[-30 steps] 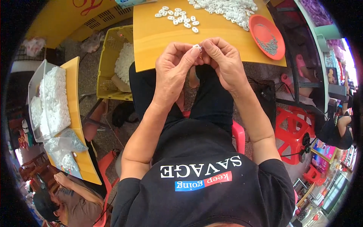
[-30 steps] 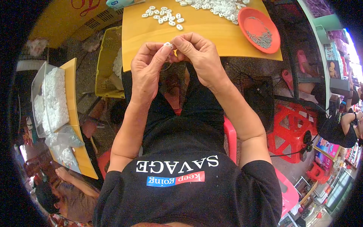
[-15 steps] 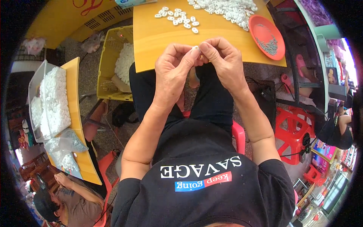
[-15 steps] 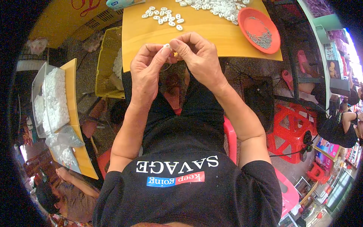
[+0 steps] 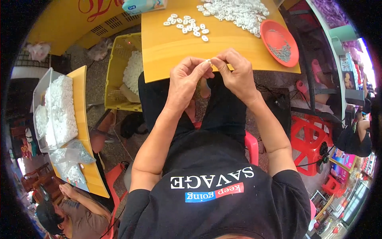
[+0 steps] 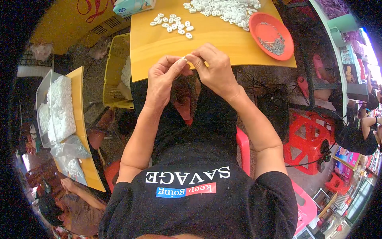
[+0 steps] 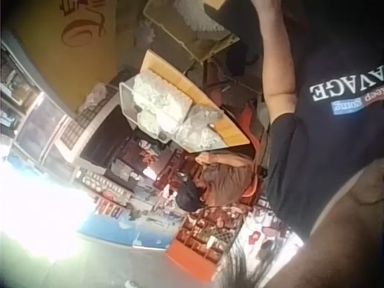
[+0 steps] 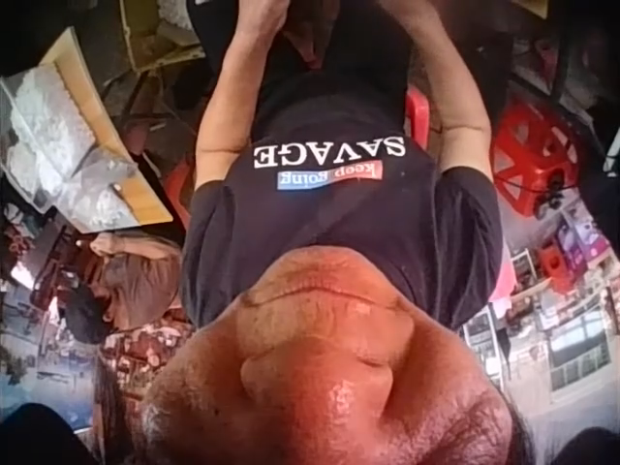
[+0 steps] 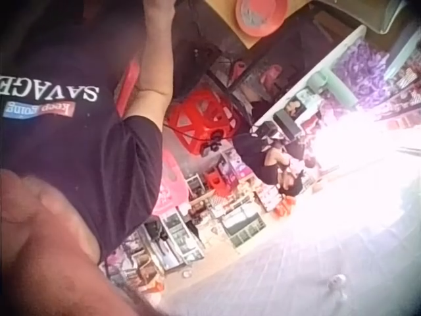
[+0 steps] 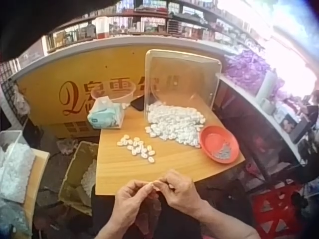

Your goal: Assembling small metal rings into white plastic components by hand.

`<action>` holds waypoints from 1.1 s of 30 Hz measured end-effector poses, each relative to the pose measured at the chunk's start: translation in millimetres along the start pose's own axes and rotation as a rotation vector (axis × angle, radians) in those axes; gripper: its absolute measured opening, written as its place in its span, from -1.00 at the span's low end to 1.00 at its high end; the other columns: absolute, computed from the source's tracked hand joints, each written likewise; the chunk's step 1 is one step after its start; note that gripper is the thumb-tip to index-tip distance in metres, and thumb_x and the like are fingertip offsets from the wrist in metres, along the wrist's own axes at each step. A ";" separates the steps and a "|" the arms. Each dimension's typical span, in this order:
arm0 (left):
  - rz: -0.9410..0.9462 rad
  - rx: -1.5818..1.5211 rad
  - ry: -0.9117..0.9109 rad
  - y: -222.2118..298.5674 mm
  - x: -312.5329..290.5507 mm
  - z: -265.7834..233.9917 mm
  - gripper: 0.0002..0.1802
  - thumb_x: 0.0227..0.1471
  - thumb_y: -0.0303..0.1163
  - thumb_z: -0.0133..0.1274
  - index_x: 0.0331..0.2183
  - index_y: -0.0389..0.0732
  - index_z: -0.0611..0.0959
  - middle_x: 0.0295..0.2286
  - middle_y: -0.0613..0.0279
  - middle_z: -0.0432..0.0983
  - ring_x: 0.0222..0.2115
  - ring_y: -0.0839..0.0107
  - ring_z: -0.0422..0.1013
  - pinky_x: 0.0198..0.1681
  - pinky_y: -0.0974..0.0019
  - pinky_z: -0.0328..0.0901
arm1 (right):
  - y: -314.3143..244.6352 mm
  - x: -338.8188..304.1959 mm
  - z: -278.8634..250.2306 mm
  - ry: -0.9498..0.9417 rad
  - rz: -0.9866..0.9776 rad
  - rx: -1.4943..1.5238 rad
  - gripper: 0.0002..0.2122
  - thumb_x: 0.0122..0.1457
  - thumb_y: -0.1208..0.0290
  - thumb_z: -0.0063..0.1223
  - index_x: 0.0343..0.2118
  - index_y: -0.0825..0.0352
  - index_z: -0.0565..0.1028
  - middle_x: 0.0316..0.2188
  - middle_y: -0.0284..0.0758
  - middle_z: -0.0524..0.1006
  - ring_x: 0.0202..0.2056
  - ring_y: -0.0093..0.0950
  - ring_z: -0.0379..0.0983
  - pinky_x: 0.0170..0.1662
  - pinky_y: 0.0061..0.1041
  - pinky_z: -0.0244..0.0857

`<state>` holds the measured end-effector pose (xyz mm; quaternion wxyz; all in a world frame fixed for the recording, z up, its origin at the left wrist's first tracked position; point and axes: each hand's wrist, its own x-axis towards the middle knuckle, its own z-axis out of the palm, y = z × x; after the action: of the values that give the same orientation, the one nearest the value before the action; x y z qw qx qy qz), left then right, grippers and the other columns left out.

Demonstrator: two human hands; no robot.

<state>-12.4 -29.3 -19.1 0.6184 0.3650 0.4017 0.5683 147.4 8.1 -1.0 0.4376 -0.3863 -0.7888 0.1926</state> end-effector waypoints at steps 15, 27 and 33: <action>0.069 0.108 0.109 -12.7 12.3 -23.5 -0.86 0.12 -0.43 0.11 -0.36 -0.32 0.57 -0.49 0.30 0.53 -0.47 0.59 0.44 -0.36 0.52 0.34 | 32.0 17.4 20.2 -0.232 0.560 0.363 -0.72 0.22 0.23 0.08 -0.40 0.41 0.57 -0.52 -0.37 0.55 -0.52 -0.66 0.47 -0.48 -0.60 0.33; 0.099 0.069 0.178 -5.6 12.7 -33.2 -0.86 0.13 -0.42 0.09 -0.34 -0.31 0.55 -0.47 0.30 0.51 -0.47 0.57 0.43 -0.31 0.48 0.32 | 71.1 44.0 46.4 -0.040 0.177 -0.414 -0.79 0.11 0.18 0.10 -0.40 0.23 0.60 -0.43 -0.28 0.57 -0.42 -0.24 0.52 -0.36 -0.28 0.38; 0.100 0.018 0.148 -4.4 14.5 -29.6 -0.84 0.15 -0.40 0.07 -0.30 -0.31 0.54 -0.43 0.25 0.52 -0.44 0.51 0.44 -0.27 0.43 0.34 | 59.8 32.3 41.9 -0.001 0.192 -0.057 -0.85 0.08 0.35 0.19 -0.35 0.30 0.57 -0.49 -0.30 0.56 -0.51 -0.41 0.51 -0.43 -0.46 0.38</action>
<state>-37.1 -15.4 -36.4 0.5544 0.3473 0.4328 0.6202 128.3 72.1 -44.7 0.4056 -0.4723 -0.7536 0.2110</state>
